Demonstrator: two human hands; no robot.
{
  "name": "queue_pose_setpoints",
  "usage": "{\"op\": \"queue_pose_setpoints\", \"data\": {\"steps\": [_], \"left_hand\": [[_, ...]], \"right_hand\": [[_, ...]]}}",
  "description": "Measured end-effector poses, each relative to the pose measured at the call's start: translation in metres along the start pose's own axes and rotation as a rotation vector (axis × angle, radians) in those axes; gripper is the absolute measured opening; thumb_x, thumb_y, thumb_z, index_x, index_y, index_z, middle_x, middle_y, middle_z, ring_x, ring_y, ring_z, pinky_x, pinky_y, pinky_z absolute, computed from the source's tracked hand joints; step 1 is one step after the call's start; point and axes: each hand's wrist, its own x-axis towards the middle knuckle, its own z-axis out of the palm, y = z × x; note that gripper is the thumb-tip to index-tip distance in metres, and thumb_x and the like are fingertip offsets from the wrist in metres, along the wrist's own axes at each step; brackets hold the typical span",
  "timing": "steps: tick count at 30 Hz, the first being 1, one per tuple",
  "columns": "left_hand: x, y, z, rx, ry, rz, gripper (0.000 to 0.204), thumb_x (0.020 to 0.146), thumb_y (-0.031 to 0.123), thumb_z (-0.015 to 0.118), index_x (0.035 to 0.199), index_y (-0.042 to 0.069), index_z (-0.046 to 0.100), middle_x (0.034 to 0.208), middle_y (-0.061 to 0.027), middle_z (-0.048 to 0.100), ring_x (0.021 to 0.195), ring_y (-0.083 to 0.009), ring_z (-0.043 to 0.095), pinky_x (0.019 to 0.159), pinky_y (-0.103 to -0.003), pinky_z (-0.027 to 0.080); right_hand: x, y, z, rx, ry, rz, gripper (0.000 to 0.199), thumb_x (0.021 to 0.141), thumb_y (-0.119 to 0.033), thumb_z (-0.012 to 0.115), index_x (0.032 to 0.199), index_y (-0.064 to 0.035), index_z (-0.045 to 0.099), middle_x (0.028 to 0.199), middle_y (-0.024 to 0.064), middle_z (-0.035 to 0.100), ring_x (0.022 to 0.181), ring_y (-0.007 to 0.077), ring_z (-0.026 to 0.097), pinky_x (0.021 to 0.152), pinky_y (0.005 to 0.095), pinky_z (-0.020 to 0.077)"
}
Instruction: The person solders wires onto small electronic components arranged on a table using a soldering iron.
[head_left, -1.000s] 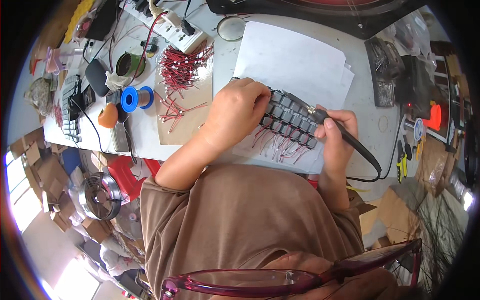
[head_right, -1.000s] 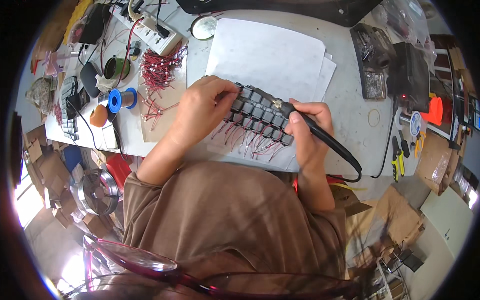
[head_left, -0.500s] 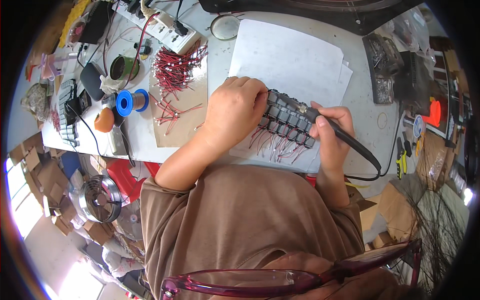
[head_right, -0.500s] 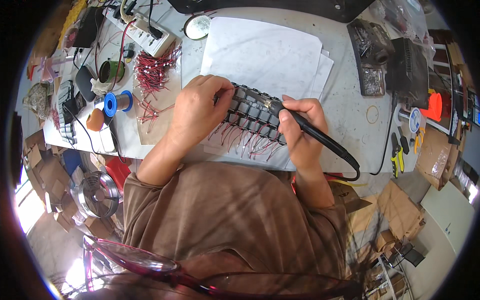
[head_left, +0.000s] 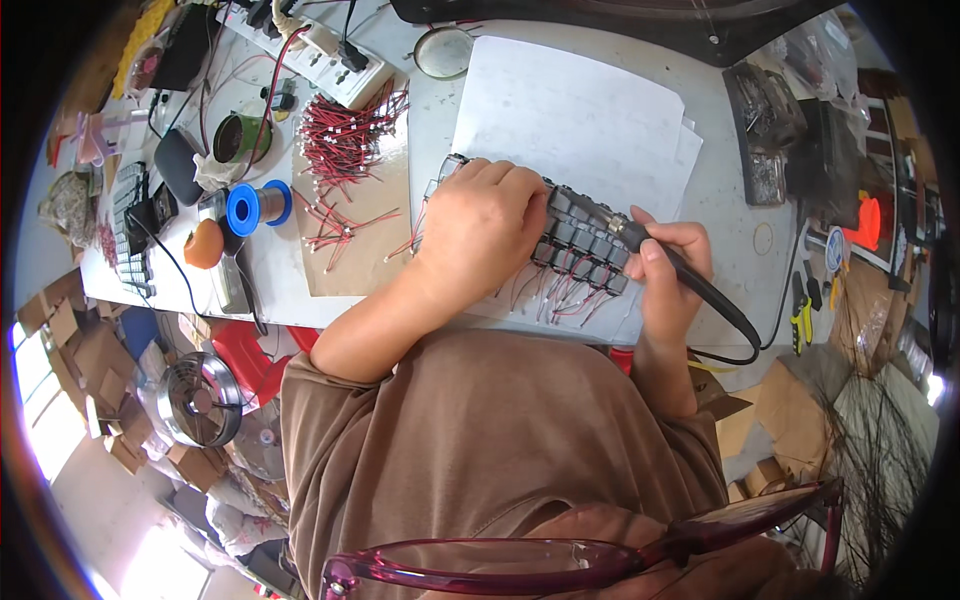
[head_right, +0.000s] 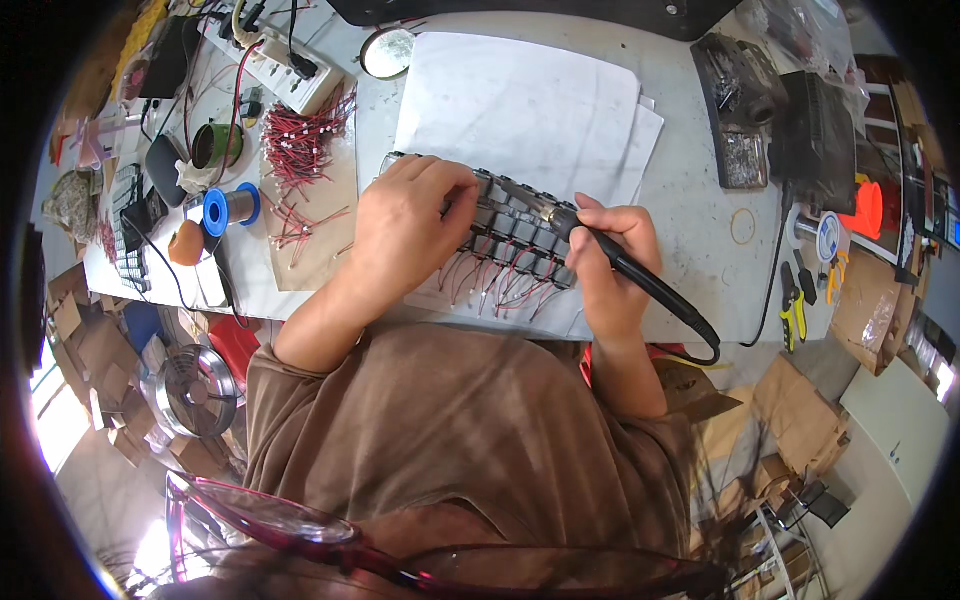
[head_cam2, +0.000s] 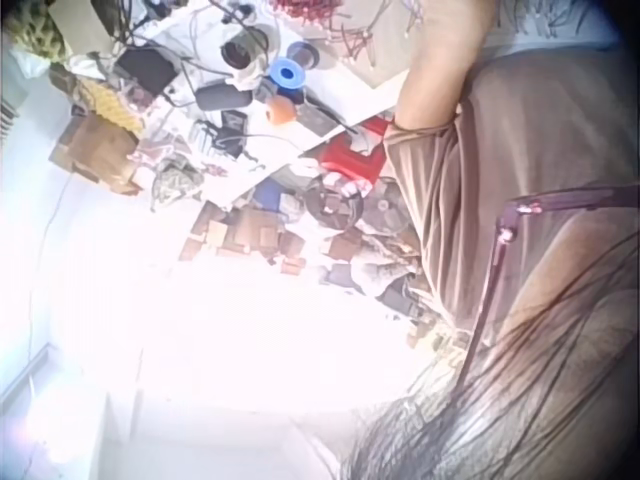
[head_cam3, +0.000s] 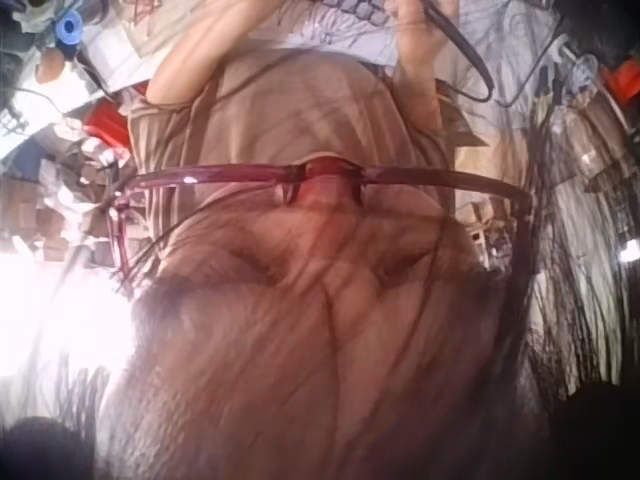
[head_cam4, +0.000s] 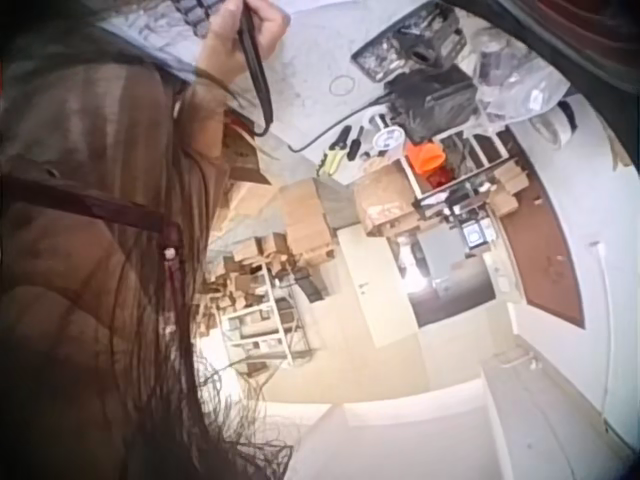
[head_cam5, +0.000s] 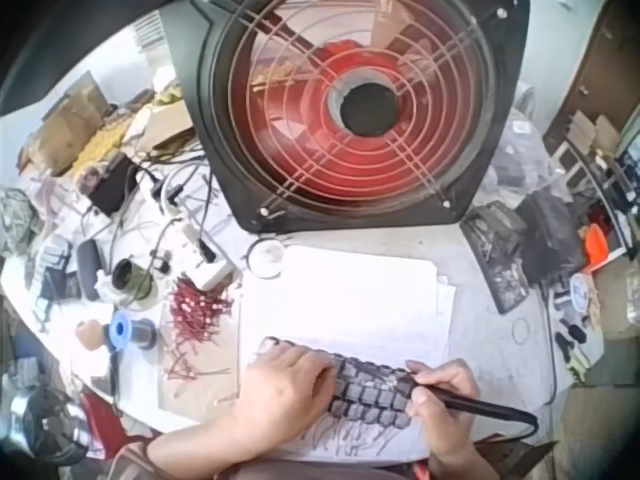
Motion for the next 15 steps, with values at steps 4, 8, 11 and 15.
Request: {"op": "queue_pose_setpoints", "data": {"steps": [4,8,11,15], "left_hand": [[0.0007,0.0002,0.0011,0.011,0.009,-0.031,0.006,0.073,0.007,0.064,0.079,0.007,0.063,0.073,-0.0067,0.062,0.071,-0.0264,0.06,0.063,-0.036,0.048],[0.0009,0.0008,0.0013,0.018,0.015,-0.041,0.006,0.073,0.007,0.064,0.078,0.007,0.063,0.073,-0.0067,0.062,0.071,-0.0265,0.06,0.063,-0.036,0.048],[0.0011,0.0005,0.0011,0.028,0.012,-0.024,0.006,0.073,0.007,0.064,0.079,0.007,0.063,0.073,-0.0069,0.062,0.071,-0.0269,0.06,0.063,-0.036,0.048],[0.0015,0.0008,0.0005,0.019,-0.005,-0.014,0.007,0.073,0.006,0.064,0.08,0.007,0.063,0.073,-0.0073,0.061,0.071,-0.0273,0.059,0.063,-0.037,0.048]], "right_hand": [[-0.0002,-0.0008,-0.0009,-0.03,-0.024,-0.008,0.012,0.082,0.001,0.055,0.094,0.0002,0.05,0.06,-0.0005,0.051,0.055,0.0043,0.049,0.096,0.0447,0.0429],[0.0,-0.0016,-0.0001,-0.02,-0.031,0.007,0.012,0.083,0.001,0.055,0.094,-0.0004,0.051,0.061,-0.0005,0.051,0.055,0.0044,0.049,0.097,0.0435,0.0421],[-0.0005,-0.001,0.0002,-0.02,-0.03,0.012,0.012,0.083,0.0,0.056,0.094,-0.0004,0.051,0.061,-0.0006,0.051,0.055,0.0044,0.049,0.097,0.0426,0.0416],[-0.0002,-0.0007,0.0005,-0.008,-0.031,0.006,0.011,0.084,0.0,0.056,0.094,-0.0003,0.051,0.062,-0.0013,0.051,0.056,0.0039,0.048,0.097,0.0413,0.0411]]}}
